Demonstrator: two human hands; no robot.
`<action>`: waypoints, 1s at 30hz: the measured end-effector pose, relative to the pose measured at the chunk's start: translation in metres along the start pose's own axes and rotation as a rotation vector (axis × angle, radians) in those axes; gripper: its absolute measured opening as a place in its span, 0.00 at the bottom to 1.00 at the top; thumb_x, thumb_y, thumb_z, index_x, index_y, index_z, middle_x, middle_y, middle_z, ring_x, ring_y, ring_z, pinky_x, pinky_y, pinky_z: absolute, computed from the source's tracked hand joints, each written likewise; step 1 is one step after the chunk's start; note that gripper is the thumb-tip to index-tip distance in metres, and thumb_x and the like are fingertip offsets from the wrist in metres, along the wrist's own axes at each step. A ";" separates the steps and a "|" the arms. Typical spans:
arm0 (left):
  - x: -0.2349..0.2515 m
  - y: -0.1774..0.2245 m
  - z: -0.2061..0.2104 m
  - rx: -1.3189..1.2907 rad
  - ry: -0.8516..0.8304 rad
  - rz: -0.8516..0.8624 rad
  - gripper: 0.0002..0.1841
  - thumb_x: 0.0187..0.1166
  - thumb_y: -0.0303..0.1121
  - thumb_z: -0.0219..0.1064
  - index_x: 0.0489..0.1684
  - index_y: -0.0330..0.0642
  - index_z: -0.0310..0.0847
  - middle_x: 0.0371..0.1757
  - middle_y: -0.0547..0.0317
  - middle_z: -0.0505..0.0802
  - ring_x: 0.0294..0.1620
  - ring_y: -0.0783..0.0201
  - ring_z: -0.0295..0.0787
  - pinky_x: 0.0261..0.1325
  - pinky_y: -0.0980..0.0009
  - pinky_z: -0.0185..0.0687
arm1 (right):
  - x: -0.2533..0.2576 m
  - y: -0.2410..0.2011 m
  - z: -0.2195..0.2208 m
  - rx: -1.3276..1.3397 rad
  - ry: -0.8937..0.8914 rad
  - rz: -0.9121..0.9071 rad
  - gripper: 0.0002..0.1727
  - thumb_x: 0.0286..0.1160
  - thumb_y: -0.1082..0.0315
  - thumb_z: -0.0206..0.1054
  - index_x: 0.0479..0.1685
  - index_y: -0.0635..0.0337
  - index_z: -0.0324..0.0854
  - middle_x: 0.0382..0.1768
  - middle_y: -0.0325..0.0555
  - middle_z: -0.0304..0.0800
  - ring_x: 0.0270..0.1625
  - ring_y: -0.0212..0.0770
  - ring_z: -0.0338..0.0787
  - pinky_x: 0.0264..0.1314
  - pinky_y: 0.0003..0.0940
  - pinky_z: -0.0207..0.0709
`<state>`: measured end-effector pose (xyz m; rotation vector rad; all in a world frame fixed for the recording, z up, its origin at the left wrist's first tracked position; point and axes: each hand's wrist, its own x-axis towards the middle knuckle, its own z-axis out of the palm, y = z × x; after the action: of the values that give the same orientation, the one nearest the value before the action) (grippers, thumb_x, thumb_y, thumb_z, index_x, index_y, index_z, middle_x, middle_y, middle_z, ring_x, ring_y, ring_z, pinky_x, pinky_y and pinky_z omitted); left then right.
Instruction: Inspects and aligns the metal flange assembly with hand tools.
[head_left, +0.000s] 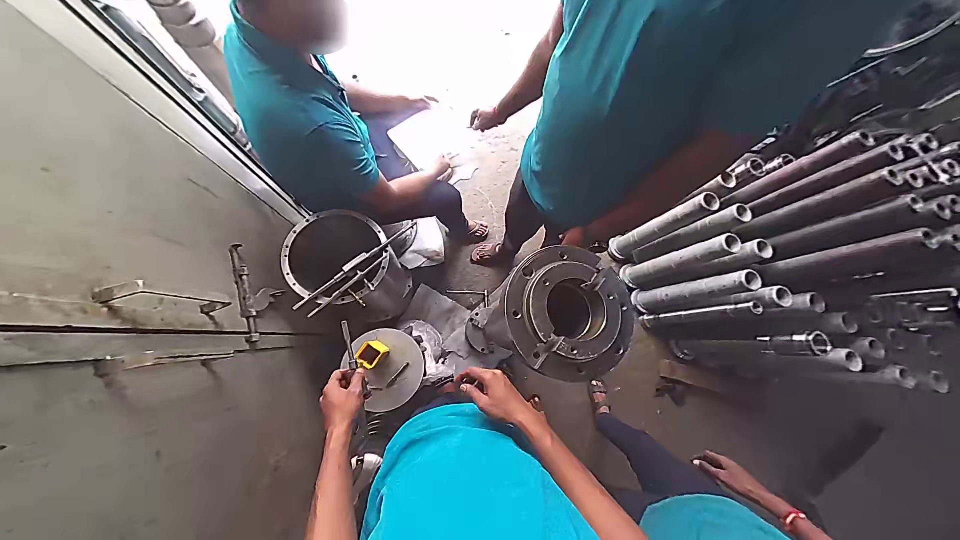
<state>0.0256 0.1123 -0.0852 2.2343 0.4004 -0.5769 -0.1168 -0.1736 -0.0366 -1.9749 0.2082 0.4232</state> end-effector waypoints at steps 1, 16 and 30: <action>-0.001 0.001 0.001 0.049 0.021 0.011 0.18 0.86 0.39 0.66 0.61 0.31 0.83 0.50 0.35 0.92 0.50 0.41 0.91 0.61 0.38 0.81 | 0.003 -0.004 0.001 0.030 0.002 -0.005 0.17 0.84 0.63 0.59 0.62 0.60 0.86 0.48 0.50 0.94 0.46 0.42 0.93 0.56 0.44 0.85; -0.106 0.104 0.026 -0.016 0.274 0.624 0.15 0.70 0.39 0.76 0.42 0.35 0.92 0.35 0.49 0.97 0.34 0.63 0.94 0.41 0.58 0.86 | 0.036 -0.064 0.021 0.302 0.095 -0.459 0.32 0.83 0.72 0.57 0.87 0.70 0.61 0.77 0.65 0.77 0.73 0.51 0.85 0.76 0.44 0.78; -0.193 0.185 0.072 0.007 -0.687 1.038 0.33 0.83 0.43 0.59 0.85 0.31 0.68 0.70 0.48 0.91 0.62 0.58 0.93 0.64 0.55 0.89 | -0.056 -0.028 -0.038 0.636 0.850 -0.413 0.23 0.85 0.71 0.55 0.74 0.76 0.71 0.58 0.49 0.89 0.58 0.37 0.89 0.64 0.35 0.85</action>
<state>-0.0742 -0.0813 0.0857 1.7577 -1.0399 -0.6811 -0.1513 -0.1980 0.0224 -1.3967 0.3961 -0.6993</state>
